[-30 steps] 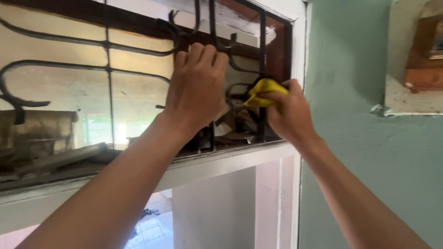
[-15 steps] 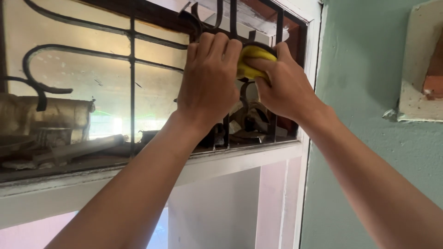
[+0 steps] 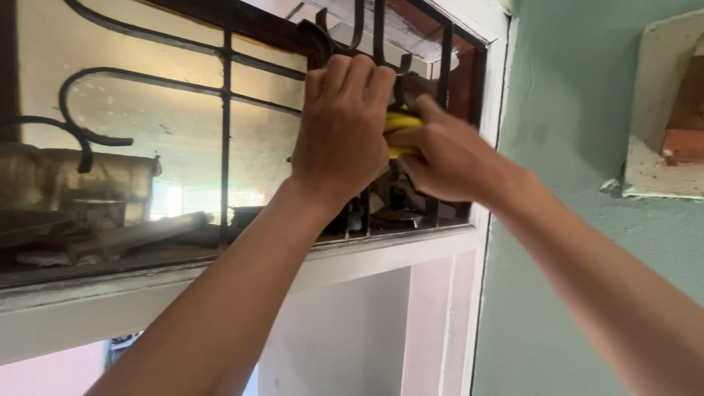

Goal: Cleaning a window grille and frame with a cloth and brush.

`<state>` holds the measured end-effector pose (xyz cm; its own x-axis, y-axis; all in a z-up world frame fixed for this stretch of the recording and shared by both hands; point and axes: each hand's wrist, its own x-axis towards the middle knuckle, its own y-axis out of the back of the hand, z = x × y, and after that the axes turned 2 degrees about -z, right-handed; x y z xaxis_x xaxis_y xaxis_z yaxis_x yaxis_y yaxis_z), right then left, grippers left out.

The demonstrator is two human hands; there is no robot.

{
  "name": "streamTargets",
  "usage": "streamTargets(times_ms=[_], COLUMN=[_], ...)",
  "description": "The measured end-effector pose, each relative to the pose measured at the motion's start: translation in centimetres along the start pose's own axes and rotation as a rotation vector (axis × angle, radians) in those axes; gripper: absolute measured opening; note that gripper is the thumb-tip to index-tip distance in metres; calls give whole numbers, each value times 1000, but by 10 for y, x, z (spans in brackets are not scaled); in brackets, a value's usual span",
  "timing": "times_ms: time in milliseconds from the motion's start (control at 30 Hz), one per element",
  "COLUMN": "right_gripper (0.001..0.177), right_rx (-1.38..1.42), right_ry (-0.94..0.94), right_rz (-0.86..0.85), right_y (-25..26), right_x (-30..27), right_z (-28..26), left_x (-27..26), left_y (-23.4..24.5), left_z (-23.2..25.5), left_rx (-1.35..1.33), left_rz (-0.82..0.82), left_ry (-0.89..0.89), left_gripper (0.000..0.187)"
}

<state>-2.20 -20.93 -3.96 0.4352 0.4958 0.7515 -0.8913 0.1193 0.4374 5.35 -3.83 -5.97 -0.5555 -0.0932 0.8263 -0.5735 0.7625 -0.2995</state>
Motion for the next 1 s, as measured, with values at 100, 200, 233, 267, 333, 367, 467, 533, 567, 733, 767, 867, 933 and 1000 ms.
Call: streamTargets(times_ms=[100, 200, 233, 267, 333, 367, 467, 533, 567, 733, 767, 867, 933, 1000], right_gripper=[30, 35, 35, 36, 38, 38, 38, 39, 41, 46, 47, 50, 50, 48], right_rx=[-85, -75, -75, -85, -99, -68, -16, -19, -37, -15, 20, 107, 176, 201], right_ry=[142, 67, 62, -44, -148, -120, -75, -58, -19, 89, 39, 6, 29, 109], right_rz=[113, 52, 51, -2, -58, -26, 47, 78, 120, 151, 134, 108, 105, 205], right_y=[-17, -7, -7, -6, -8, -13, -13, -10, -14, -10, -10, -4, -3, 6], right_x=[-6, -6, -5, -5, -7, -8, -12, -21, -23, -27, -26, -28, -27, -28], right_z=[17, 7, 5, 2, 5, 9, 5, 6, 7, 1, 1, 13, 12, 13], left_x=[-2, -1, -2, -2, -2, -2, -2, 0, 0, 1, 1, 2, -1, 0], left_y=[-3, -1, 0, 1, 0, -1, 4, 2, 2, -8, -4, -3, 1, -3], left_z=[-1, 0, 0, 1, 2, 0, -2, 3, 2, 3, 3, 5, 1, 3], left_rx=[25, 23, 19, 16, 12, 12, 19, 12, 14, 18, 45, 62, 65, 82], left_rz=[-2, 3, 1, -20, -35, -22, -15, -3, -22, -33, -52, -80, -103, -95], left_ry=[10, -1, -3, 9, 23, 16, -3, -1, 1, -19, -28, -26, -21, -42], left_gripper=[27, 28, 28, 28, 28, 30, 32, 33, 33, 27, 28, 30, 30, 28])
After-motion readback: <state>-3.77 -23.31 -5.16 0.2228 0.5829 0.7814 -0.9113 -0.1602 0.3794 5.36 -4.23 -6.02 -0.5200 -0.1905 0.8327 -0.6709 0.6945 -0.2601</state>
